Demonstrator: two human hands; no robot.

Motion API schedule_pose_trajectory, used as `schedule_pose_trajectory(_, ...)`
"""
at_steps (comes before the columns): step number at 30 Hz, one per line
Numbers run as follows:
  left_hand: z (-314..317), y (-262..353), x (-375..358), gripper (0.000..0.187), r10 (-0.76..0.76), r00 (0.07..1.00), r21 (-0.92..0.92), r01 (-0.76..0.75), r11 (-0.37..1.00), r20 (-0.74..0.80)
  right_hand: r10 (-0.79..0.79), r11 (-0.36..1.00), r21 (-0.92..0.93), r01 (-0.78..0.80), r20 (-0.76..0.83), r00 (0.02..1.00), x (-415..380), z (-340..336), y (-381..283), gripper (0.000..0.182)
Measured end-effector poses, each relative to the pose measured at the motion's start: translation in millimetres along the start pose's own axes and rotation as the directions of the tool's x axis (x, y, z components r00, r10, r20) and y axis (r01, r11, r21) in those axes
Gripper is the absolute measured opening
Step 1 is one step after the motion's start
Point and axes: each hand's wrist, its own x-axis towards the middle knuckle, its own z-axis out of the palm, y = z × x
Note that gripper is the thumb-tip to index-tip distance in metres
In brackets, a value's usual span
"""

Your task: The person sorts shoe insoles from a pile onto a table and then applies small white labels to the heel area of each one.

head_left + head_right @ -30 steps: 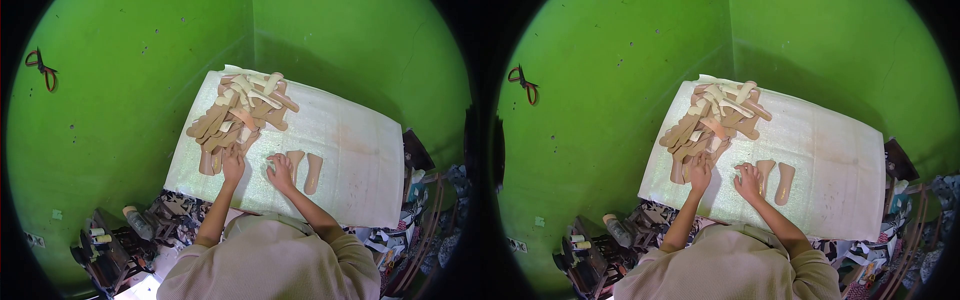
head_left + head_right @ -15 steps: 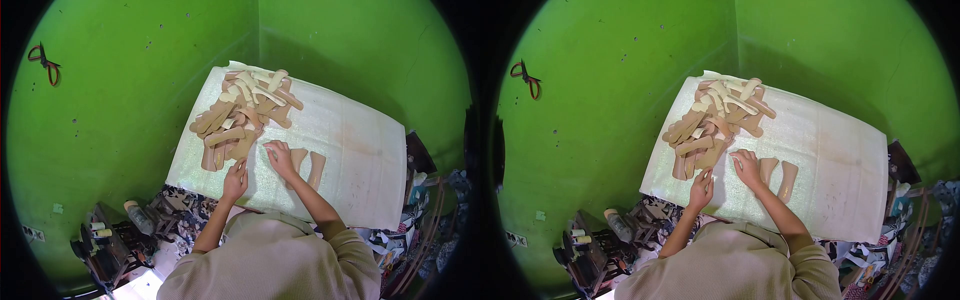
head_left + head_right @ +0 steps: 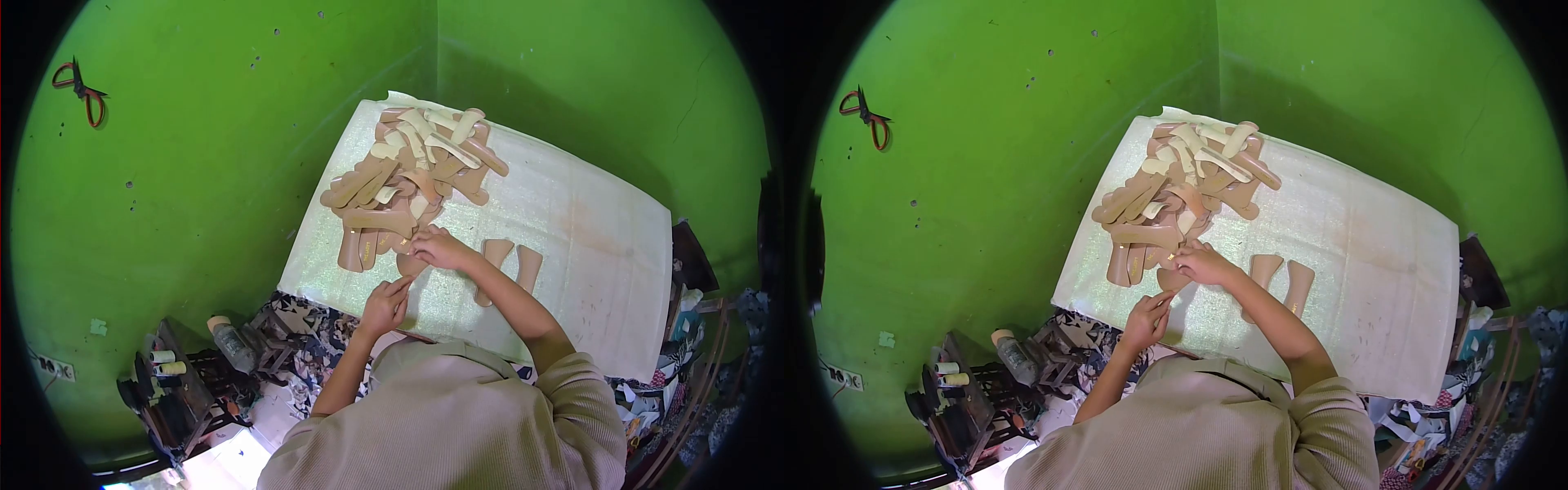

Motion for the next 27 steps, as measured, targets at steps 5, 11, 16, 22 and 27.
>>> schedule_pose_trajectory(5, -7.3, -5.8, 6.5, 0.032, 0.004, 0.992, 0.050, 0.003, 0.999, -0.127, 0.098, 0.994, 0.055, -0.093, -0.100, 0.990, -23.9, -25.8, -3.8, 0.012)
schedule_pose_trajectory(11, 0.9, 4.7, 38.5, 0.042, -0.012, 0.959, 0.024, 0.019, 1.000, -0.283, 0.419, 0.827, 0.540, -0.157, -0.403, 0.814, -69.3, -51.8, -12.3, 0.014)
schedule_pose_trajectory(16, 27.0, 21.0, 57.8, 0.058, 0.054, 0.989, -0.049, -0.062, 0.997, -0.140, 0.695, 0.574, 0.816, -0.067, -0.443, 0.566, -114.0, -42.9, 0.8, 0.021)
schedule_pose_trajectory(22, 69.3, 30.7, 63.7, 0.086, 0.058, 0.957, -0.131, -0.021, 0.991, 0.285, 0.800, 0.529, 0.831, -0.171, -0.421, 0.427, -156.8, -12.2, 15.1, 0.024)
schedule_pose_trajectory(27, 90.9, 32.8, 64.8, 0.105, 0.051, 0.893, -0.068, -0.023, 0.997, 0.446, 0.838, 0.500, 0.840, -0.211, -0.408, 0.363, -169.8, 4.8, 19.5, 0.024)
